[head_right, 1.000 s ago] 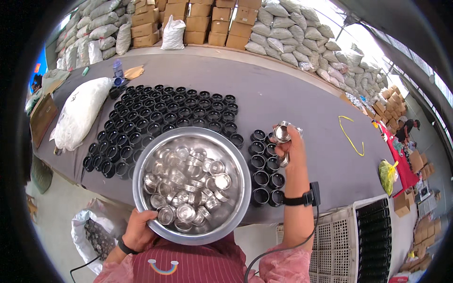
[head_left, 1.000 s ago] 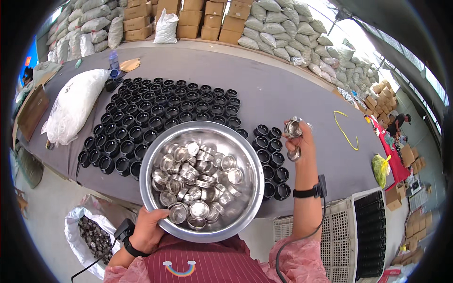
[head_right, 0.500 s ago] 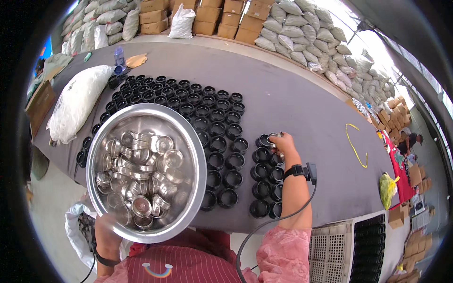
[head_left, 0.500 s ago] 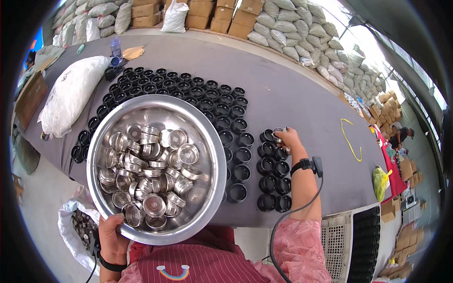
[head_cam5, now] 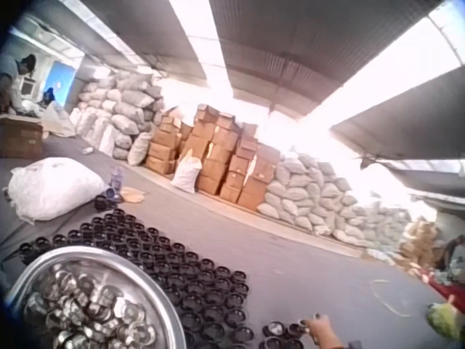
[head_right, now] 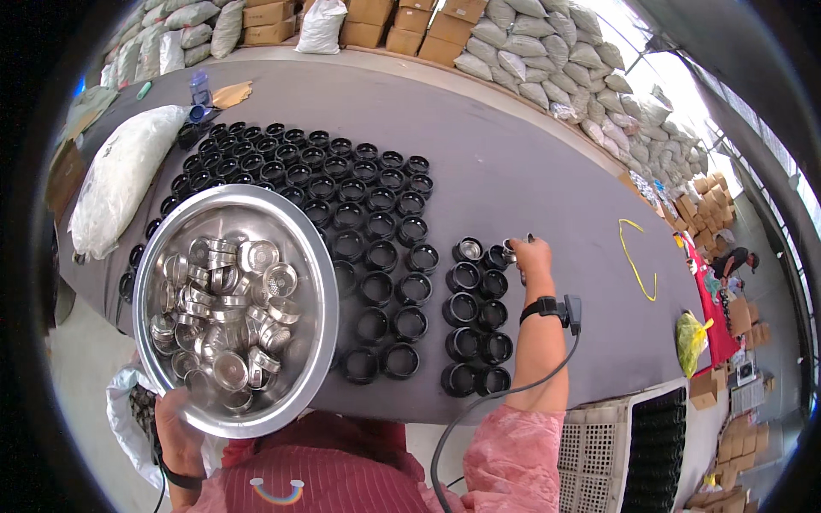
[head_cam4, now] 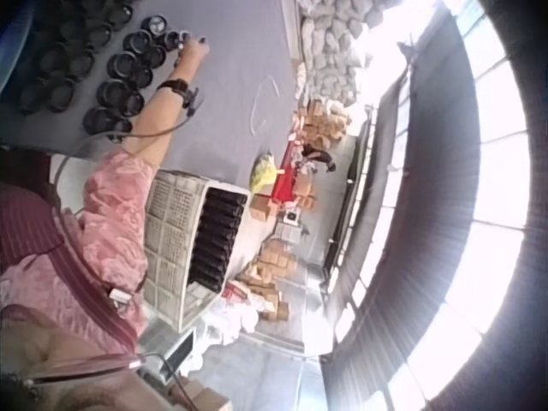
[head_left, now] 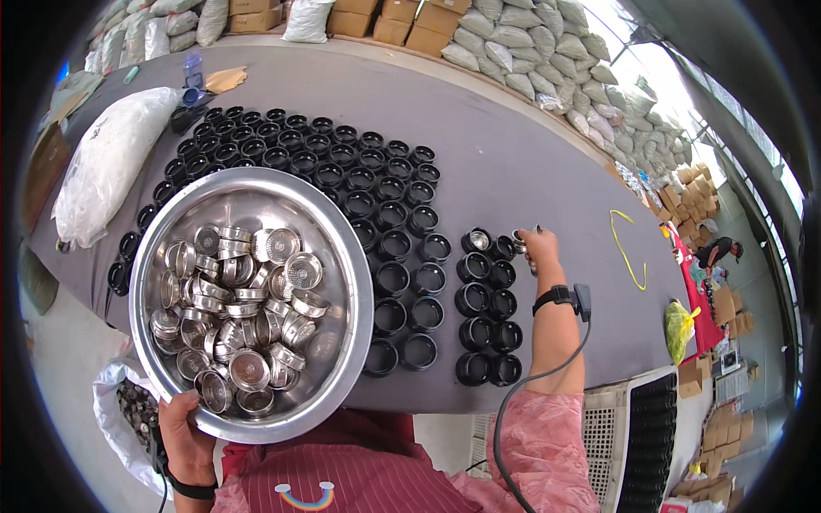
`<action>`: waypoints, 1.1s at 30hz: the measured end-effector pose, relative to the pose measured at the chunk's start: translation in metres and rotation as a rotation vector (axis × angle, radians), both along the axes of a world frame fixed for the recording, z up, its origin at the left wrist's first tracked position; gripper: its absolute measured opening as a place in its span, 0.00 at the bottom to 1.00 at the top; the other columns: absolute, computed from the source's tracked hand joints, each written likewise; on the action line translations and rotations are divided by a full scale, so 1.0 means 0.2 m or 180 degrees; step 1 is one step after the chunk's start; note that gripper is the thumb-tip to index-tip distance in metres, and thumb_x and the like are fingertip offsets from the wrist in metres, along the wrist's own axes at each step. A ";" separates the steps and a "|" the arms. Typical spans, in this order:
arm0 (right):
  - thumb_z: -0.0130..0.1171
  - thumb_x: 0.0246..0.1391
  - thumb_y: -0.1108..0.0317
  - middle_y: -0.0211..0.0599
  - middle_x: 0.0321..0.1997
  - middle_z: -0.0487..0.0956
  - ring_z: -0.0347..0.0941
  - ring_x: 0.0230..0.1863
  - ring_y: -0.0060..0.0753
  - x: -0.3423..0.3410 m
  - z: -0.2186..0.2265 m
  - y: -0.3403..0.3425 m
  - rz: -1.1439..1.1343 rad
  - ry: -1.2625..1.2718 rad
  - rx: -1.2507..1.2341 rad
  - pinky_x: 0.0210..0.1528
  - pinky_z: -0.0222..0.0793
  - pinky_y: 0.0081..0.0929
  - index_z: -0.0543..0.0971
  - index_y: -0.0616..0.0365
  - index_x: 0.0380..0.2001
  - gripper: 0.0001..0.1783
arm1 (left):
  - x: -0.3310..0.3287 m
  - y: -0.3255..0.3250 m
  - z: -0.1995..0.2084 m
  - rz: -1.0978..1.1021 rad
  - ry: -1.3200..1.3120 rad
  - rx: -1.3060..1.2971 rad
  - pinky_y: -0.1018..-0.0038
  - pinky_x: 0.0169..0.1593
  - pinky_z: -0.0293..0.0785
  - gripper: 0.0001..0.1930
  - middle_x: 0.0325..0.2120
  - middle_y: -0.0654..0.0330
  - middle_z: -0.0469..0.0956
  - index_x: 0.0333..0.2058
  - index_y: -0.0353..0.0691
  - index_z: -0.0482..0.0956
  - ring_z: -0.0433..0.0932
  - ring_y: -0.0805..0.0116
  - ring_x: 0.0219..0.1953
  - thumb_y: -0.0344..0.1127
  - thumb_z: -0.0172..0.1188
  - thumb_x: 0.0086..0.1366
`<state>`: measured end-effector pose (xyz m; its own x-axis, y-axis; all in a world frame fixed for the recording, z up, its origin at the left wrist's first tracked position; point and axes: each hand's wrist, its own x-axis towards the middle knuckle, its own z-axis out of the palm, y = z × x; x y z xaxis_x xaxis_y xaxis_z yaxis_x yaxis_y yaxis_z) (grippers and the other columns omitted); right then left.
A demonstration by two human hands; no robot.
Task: Placing metal caps into black plastic rings arranged on a table in rows.
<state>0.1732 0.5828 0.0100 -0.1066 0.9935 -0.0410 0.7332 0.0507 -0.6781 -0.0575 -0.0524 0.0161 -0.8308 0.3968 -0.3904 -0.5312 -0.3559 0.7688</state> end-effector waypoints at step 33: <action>0.65 0.43 0.69 0.49 0.44 0.82 0.76 0.49 0.55 -0.06 -0.04 -0.06 0.0944 -0.1012 0.1448 0.50 0.72 0.41 0.76 0.54 0.45 0.22 | 0.06 0.00 -0.01 0.0161 0.0019 0.0054 0.68 0.46 0.80 0.25 0.43 0.57 0.78 0.53 0.35 0.70 0.80 0.65 0.41 0.23 0.55 0.54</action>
